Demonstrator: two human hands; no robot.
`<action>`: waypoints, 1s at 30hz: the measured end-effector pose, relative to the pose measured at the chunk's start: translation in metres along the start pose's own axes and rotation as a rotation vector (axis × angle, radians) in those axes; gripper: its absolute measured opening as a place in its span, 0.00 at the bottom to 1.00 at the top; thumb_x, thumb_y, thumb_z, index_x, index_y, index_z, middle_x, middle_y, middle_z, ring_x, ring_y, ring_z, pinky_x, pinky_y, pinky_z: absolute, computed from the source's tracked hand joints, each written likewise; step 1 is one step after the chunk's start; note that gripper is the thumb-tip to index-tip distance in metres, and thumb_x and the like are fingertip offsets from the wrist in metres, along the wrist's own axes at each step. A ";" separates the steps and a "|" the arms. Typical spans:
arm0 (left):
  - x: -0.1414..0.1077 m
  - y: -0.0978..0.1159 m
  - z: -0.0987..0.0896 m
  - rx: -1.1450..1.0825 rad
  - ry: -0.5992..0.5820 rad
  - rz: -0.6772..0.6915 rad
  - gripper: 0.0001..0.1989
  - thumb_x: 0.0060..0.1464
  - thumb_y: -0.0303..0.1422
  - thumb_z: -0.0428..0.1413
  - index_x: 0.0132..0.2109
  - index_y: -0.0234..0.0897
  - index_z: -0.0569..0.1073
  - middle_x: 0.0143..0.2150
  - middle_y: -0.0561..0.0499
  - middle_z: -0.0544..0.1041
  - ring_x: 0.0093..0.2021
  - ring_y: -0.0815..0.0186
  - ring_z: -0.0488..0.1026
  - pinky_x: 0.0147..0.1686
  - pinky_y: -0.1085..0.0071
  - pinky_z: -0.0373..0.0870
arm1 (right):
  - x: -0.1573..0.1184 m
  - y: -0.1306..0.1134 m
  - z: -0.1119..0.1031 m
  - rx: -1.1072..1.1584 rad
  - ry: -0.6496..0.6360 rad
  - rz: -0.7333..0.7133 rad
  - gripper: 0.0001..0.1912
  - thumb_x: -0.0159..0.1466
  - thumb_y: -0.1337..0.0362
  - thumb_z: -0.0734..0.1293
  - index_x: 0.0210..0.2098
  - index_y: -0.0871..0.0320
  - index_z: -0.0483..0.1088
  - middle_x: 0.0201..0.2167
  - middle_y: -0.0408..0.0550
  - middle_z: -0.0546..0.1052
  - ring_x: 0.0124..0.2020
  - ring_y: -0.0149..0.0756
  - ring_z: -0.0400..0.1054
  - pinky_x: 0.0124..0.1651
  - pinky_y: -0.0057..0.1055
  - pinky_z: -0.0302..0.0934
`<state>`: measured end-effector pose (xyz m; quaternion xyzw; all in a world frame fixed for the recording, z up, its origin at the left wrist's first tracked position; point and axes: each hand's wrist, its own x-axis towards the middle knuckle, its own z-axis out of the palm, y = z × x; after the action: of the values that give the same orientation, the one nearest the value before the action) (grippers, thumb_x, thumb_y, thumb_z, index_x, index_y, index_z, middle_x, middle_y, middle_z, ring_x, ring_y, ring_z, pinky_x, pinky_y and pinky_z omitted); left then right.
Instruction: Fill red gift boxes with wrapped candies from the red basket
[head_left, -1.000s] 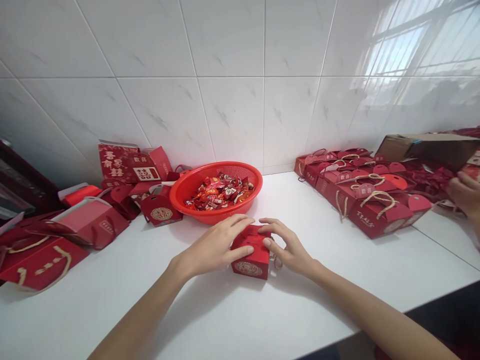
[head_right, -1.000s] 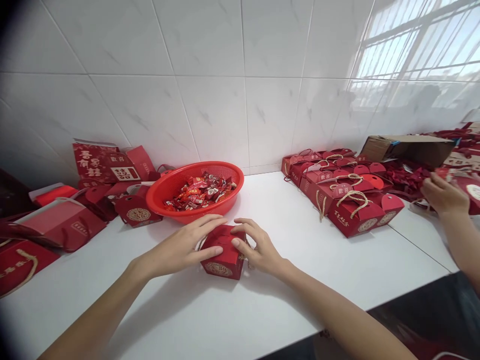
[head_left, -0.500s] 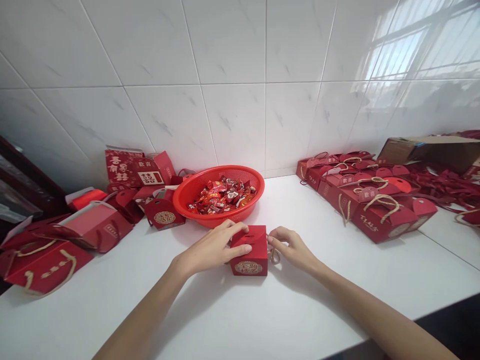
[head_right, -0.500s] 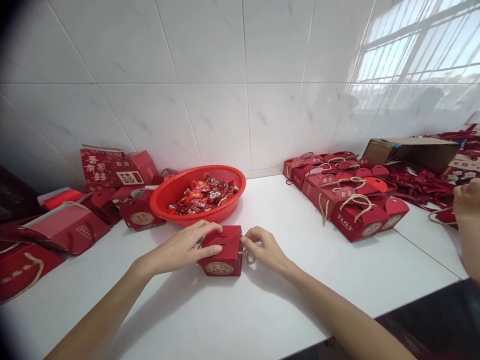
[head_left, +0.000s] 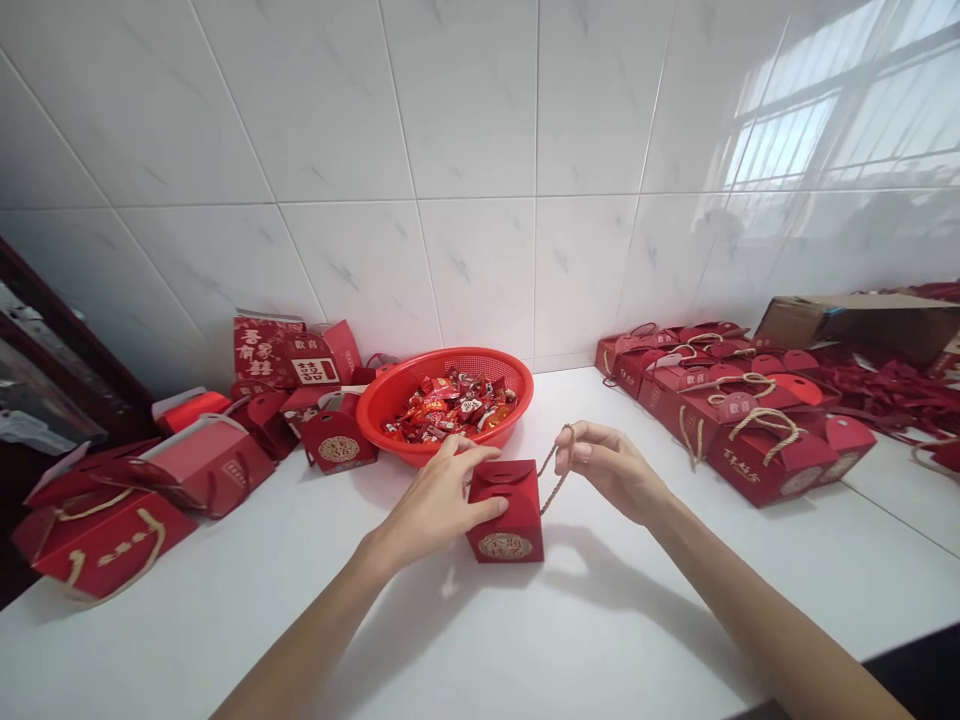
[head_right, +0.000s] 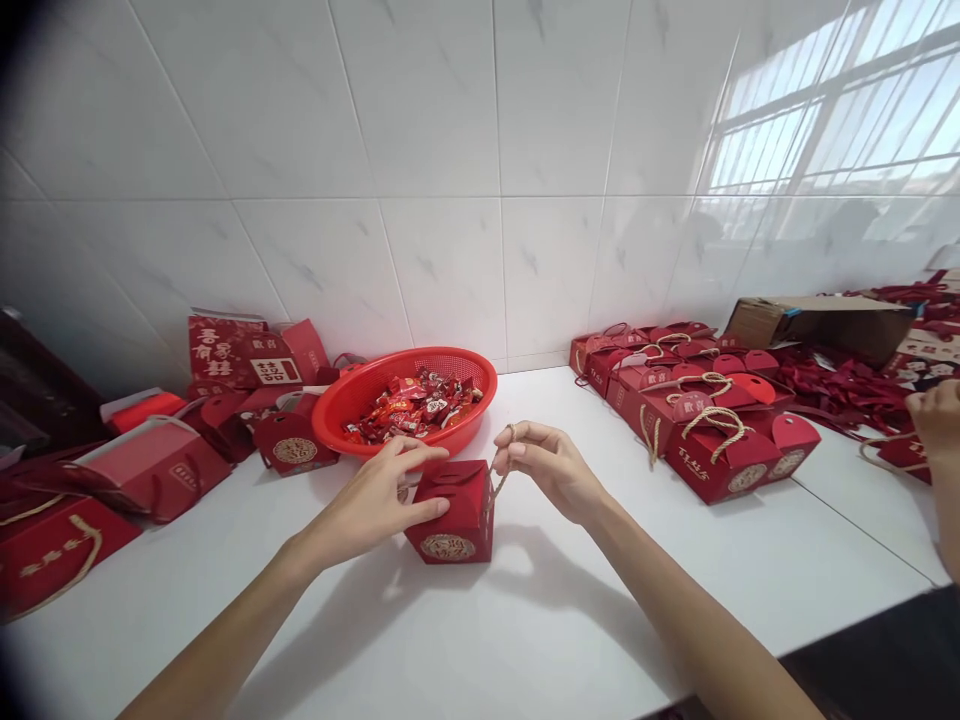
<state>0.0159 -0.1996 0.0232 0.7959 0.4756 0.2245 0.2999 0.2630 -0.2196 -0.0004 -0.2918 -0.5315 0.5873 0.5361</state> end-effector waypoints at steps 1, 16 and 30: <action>-0.001 0.003 -0.004 -0.106 -0.008 -0.013 0.26 0.49 0.44 0.63 0.55 0.43 0.75 0.51 0.46 0.71 0.38 0.61 0.73 0.40 0.61 0.75 | 0.003 -0.005 0.003 -0.049 -0.035 0.010 0.13 0.58 0.55 0.73 0.36 0.58 0.74 0.29 0.47 0.77 0.32 0.35 0.70 0.42 0.36 0.65; -0.002 0.062 -0.031 -0.926 -0.052 0.195 0.26 0.58 0.46 0.57 0.61 0.43 0.69 0.68 0.43 0.63 0.69 0.44 0.57 0.63 0.48 0.61 | 0.043 -0.064 0.056 -0.789 -0.168 0.005 0.17 0.60 0.53 0.69 0.24 0.59 0.64 0.22 0.40 0.67 0.24 0.28 0.59 0.26 0.28 0.49; 0.027 0.048 0.005 -0.012 0.395 0.140 0.26 0.49 0.42 0.64 0.55 0.43 0.71 0.56 0.44 0.67 0.59 0.50 0.65 0.58 0.53 0.66 | 0.051 -0.062 0.055 -0.537 0.177 -0.252 0.14 0.61 0.54 0.68 0.27 0.57 0.66 0.26 0.46 0.75 0.30 0.35 0.69 0.36 0.33 0.64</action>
<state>0.0612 -0.1950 0.0549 0.7657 0.4674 0.3993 0.1891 0.2199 -0.1976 0.0842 -0.4048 -0.6507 0.3271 0.5529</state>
